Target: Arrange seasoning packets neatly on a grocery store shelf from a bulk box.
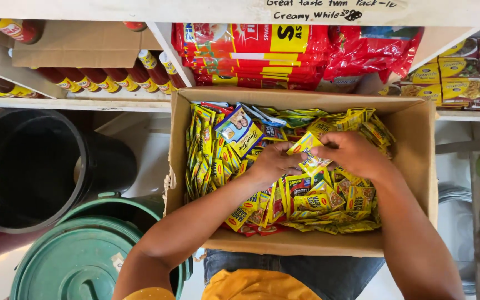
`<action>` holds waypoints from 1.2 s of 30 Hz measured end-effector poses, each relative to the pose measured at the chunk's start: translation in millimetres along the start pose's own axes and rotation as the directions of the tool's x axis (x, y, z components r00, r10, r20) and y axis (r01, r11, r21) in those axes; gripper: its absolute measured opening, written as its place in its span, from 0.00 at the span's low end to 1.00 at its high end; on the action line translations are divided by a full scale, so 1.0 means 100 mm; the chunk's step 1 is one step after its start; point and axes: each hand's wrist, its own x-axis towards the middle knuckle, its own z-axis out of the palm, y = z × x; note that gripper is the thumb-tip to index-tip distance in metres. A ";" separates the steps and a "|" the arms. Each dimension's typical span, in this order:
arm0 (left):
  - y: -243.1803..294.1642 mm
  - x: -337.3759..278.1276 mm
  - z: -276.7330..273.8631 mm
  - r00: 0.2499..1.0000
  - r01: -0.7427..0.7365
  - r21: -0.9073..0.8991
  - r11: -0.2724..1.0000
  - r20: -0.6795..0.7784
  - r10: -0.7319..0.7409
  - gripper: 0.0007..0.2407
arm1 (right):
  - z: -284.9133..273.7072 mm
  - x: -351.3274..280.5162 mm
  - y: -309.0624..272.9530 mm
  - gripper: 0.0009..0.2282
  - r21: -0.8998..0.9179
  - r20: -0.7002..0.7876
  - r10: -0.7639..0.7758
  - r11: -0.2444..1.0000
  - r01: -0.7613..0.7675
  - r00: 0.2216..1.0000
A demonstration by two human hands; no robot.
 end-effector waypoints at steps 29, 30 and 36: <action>0.25 -0.13 0.13 0.988 -0.128 0.056 0.990 -0.084 0.132 0.12 | 0.07 0.08 0.06 0.11 0.091 -0.037 -0.032 0.995 0.036 0.999; 0.27 -0.15 0.16 0.991 -0.104 0.051 0.993 -0.083 0.108 0.12 | 0.07 0.10 0.10 0.11 0.148 -0.103 -0.004 0.989 0.019 0.995; 0.16 -0.07 0.09 0.990 -0.101 0.011 0.995 -0.097 0.101 0.10 | 0.07 0.13 0.10 0.13 0.310 -0.340 -0.146 0.915 0.257 0.929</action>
